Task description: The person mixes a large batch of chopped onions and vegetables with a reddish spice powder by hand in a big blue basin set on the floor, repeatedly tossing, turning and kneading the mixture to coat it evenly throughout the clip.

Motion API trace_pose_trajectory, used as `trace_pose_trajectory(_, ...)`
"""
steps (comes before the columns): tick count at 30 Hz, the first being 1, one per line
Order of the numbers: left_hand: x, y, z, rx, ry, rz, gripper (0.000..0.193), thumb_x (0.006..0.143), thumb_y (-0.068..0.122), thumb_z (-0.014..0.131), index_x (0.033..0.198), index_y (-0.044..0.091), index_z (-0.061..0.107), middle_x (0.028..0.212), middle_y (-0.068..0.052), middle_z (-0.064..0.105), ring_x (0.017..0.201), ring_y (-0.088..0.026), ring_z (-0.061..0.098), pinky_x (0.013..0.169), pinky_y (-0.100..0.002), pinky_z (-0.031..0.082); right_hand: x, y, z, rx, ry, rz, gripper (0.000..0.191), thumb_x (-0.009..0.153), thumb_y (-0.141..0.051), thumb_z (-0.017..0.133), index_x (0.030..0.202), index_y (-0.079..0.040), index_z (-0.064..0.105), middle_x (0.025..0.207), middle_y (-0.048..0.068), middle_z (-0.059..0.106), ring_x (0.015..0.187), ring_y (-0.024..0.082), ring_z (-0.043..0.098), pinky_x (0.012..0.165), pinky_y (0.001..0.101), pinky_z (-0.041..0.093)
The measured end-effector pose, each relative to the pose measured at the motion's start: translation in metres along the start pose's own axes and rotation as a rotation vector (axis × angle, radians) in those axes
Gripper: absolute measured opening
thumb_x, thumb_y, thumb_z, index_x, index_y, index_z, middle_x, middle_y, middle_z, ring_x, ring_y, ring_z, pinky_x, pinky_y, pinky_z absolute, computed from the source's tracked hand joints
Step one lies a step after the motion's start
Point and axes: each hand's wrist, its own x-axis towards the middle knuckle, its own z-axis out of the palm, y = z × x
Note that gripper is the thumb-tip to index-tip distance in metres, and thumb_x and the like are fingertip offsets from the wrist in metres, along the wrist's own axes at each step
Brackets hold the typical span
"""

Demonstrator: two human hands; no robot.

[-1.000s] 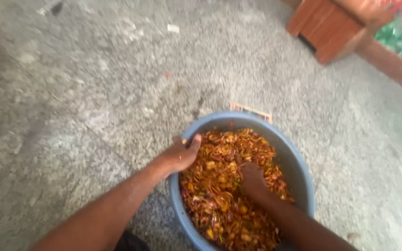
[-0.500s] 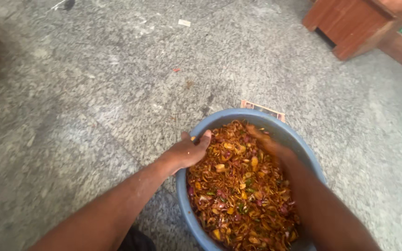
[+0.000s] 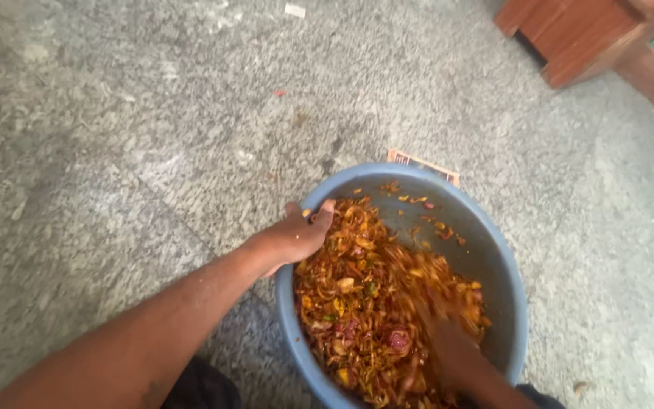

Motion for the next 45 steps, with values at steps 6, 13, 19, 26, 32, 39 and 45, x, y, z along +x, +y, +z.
trace_pose_trajectory(6, -0.009, 0.004, -0.003, 0.099, 0.062, 0.064, 0.100, 0.096, 0.068, 0.026, 0.161, 0.002, -0.011, 0.131, -0.030, 0.059, 0.107, -0.040, 0.068, 0.092, -0.057, 0.056, 0.083, -0.007, -0.062, 0.154, 0.173, -0.124, 0.053, 0.069, -0.013, 0.089, 0.115, -0.004, 0.065, 0.116, 0.022, 0.067, 0.105, 0.036, 0.064, 0.092, 0.0462, 0.055)
trace_pose_trajectory(13, 0.022, -0.012, -0.002, 0.257, 0.217, 0.152, 0.100, 0.103, 0.074, 0.030, 0.157, -0.009, 0.013, 0.110, -0.029, 0.066, 0.092, -0.040, 0.070, 0.078, -0.050, 0.056, 0.032, 0.014, -0.065, 0.756, 0.579, -0.164, 0.054, 0.093, -0.032, 0.071, 0.136, -0.005, 0.052, 0.119, 0.013, 0.070, 0.103, 0.024, 0.068, 0.087, 0.0383, 0.058)
trace_pose_trajectory(19, 0.023, -0.005, -0.006, 0.243, 0.120, 0.119, 0.101, 0.100, 0.072, 0.023, 0.161, -0.004, -0.001, 0.139, -0.030, 0.057, 0.107, -0.039, 0.070, 0.090, -0.051, 0.055, 0.021, 0.021, -0.078, 1.030, 0.377, 0.096, 0.066, 0.090, -0.040, 0.069, 0.144, -0.011, 0.045, 0.127, 0.015, 0.066, 0.110, 0.026, 0.066, 0.091, 0.0423, 0.058)
trace_pose_trajectory(26, -0.013, 0.012, -0.016, 0.154, 0.013, 0.002, 0.097, 0.094, 0.075, 0.015, 0.164, 0.011, -0.006, 0.139, -0.027, 0.056, 0.098, -0.037, 0.077, 0.080, -0.050, 0.065, 0.077, -0.036, -0.134, 0.945, -0.118, 0.362, 0.051, 0.090, -0.042, 0.066, 0.134, -0.015, 0.060, 0.128, 0.014, 0.068, 0.117, 0.030, 0.065, 0.097, 0.0481, 0.055)
trace_pose_trajectory(32, -0.023, 0.012, -0.023, 0.123, -0.057, 0.010, 0.094, 0.091, 0.077, 0.007, 0.163, 0.017, 0.010, 0.132, -0.025, 0.058, 0.089, -0.030, 0.075, 0.081, -0.049, 0.066, 0.090, -0.156, -0.107, 0.843, 0.064, 0.110, 0.049, 0.099, -0.050, 0.054, 0.115, -0.007, 0.070, 0.108, 0.018, 0.077, 0.104, 0.041, 0.076, 0.092, 0.0575, 0.060)
trace_pose_trajectory(39, -0.015, 0.010, -0.022, 0.109, -0.090, -0.026, 0.093, 0.093, 0.074, 0.009, 0.163, 0.015, -0.007, 0.130, -0.026, 0.063, 0.085, -0.030, 0.075, 0.081, -0.052, 0.066, -0.030, -0.085, -0.004, 0.106, 0.068, 0.028, 0.075, 0.080, -0.028, 0.077, 0.147, -0.015, 0.046, 0.111, 0.022, 0.065, 0.107, 0.039, 0.063, 0.097, 0.0509, 0.050)
trace_pose_trajectory(45, -0.017, 0.011, -0.018, 0.152, -0.078, -0.016, 0.096, 0.093, 0.076, 0.013, 0.163, 0.012, -0.005, 0.136, -0.023, 0.060, 0.085, -0.032, 0.075, 0.075, -0.050, 0.065, 0.052, -0.030, -0.057, 0.013, 0.386, -0.113, 0.058, 0.073, -0.027, 0.081, 0.124, -0.007, 0.061, 0.111, 0.022, 0.066, 0.104, 0.041, 0.062, 0.089, 0.0534, 0.053)
